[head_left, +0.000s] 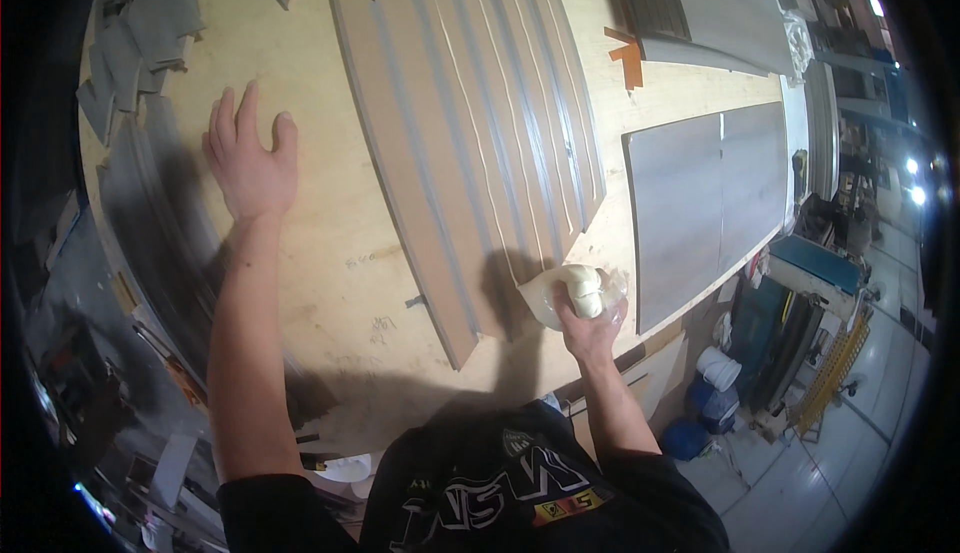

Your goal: Assembling wooden furniture panels using a pneumatic nail gun and wood adhesive.

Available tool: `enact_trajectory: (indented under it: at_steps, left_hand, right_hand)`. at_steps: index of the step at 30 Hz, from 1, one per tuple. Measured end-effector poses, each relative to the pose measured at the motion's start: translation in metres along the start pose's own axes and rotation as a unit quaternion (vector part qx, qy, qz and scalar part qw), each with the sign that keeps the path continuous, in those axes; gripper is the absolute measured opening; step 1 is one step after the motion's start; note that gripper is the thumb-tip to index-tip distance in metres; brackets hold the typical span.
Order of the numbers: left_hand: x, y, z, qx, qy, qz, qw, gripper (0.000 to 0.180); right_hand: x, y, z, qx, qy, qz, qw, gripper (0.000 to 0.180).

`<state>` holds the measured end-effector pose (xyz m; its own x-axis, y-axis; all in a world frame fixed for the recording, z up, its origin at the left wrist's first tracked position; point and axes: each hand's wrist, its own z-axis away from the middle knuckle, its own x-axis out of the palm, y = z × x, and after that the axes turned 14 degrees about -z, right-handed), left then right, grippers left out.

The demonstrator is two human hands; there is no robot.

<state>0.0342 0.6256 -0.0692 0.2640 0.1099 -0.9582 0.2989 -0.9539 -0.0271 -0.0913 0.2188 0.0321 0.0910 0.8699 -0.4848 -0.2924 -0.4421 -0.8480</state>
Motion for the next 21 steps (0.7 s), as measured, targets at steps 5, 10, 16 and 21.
enact_trajectory:
  at_steps: [5, 10, 16, 21]
  left_hand:
    - [0.002, 0.002, -0.001, -0.013, -0.009, -0.007, 1.0, 0.058]
    - [-0.002, 0.006, -0.005, -0.014, -0.007, 0.004, 1.0, 0.058]
    - [-0.004, 0.002, 0.001, -0.025, -0.011, 0.008, 1.0, 0.06]
    - [-0.017, 0.008, 0.0, -0.036, -0.041, 0.034, 0.998, 0.061]
  right_hand:
    - [-0.008, -0.013, -0.01, -0.003, 0.011, 0.009, 1.0, 0.028]
    - [0.002, -0.039, -0.069, 0.003, 0.092, -0.29, 0.953, 0.033]
    - [0.087, -0.101, -0.162, -0.051, 0.062, -0.328, 0.941, 0.039]
    - [0.151, -0.142, -0.219, -0.105, 0.028, -0.266, 0.958, 0.032]
